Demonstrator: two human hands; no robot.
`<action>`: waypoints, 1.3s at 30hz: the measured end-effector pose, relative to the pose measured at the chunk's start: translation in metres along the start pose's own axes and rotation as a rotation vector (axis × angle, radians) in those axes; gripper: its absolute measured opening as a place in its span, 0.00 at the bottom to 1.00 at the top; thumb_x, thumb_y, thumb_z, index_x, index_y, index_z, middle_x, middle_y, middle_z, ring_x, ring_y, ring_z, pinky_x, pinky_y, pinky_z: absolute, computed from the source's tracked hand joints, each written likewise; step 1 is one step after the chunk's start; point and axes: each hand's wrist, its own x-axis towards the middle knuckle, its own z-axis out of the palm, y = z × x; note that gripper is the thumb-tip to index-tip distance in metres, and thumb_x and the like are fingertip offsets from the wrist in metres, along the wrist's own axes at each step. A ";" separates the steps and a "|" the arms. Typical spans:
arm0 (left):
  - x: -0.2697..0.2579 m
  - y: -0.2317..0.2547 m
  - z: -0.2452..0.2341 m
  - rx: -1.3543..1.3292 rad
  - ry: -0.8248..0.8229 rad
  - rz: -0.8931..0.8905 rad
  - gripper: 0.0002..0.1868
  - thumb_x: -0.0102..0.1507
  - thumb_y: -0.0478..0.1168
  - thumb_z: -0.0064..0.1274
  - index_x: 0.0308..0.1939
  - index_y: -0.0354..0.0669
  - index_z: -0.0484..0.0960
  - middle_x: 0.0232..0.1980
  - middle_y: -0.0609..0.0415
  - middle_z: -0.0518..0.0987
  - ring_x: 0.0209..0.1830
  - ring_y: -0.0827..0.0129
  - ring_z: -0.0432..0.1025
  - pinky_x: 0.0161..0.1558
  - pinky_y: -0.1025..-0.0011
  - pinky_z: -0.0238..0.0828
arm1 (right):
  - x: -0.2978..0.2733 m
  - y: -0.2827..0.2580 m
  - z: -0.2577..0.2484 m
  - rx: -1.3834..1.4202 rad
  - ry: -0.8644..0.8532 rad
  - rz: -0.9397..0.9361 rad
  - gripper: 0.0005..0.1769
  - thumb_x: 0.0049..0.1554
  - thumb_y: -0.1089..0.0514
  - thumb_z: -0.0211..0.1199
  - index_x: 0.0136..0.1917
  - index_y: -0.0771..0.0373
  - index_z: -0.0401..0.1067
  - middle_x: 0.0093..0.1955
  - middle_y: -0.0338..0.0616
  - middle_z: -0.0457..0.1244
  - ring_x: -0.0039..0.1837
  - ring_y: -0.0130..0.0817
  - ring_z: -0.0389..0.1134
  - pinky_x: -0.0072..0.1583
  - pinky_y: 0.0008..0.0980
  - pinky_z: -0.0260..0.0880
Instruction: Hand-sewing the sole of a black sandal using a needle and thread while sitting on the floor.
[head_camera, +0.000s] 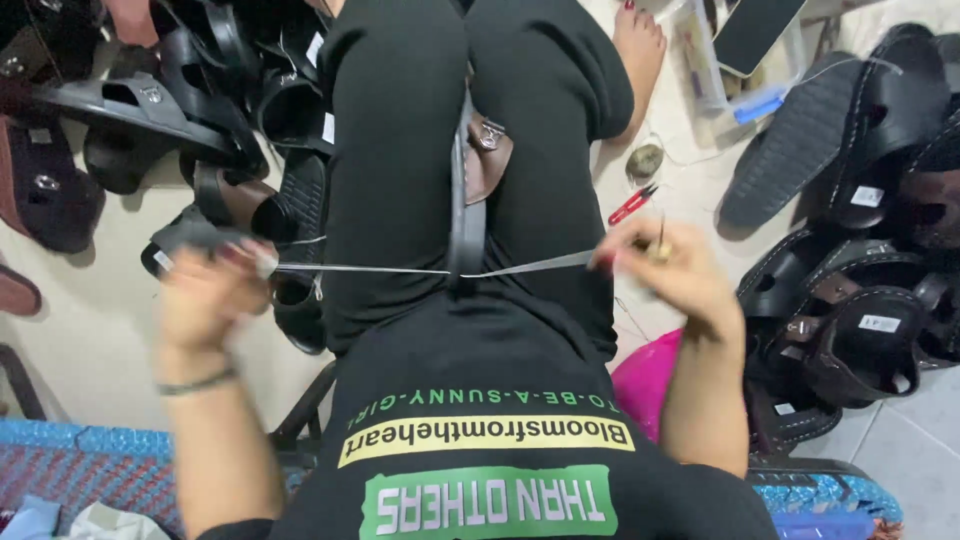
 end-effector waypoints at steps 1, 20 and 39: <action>0.008 -0.005 -0.037 0.008 0.176 0.103 0.08 0.72 0.38 0.50 0.52 0.40 0.81 0.41 0.61 0.79 0.26 0.83 0.64 0.28 0.85 0.61 | -0.003 0.015 -0.014 -0.336 0.139 0.050 0.18 0.53 0.61 0.68 0.56 0.68 0.72 0.47 0.47 0.63 0.41 0.37 0.61 0.44 0.34 0.63; 0.007 0.062 0.133 0.905 -0.077 0.991 0.49 0.48 0.66 0.75 0.69 0.53 0.79 0.82 0.44 0.47 0.82 0.41 0.27 0.78 0.41 0.19 | 0.018 -0.103 0.037 -0.674 -0.243 -0.528 0.24 0.58 0.56 0.61 0.68 0.49 0.72 0.32 0.38 0.53 0.27 0.32 0.58 0.28 0.33 0.56; -0.030 0.010 0.118 0.067 -0.144 0.905 0.08 0.58 0.45 0.66 0.36 0.47 0.87 0.61 0.47 0.79 0.45 0.63 0.75 0.43 0.65 0.72 | 0.012 -0.100 0.073 -0.936 -0.162 -0.366 0.11 0.61 0.46 0.57 0.57 0.45 0.71 0.31 0.30 0.59 0.35 0.33 0.69 0.36 0.34 0.70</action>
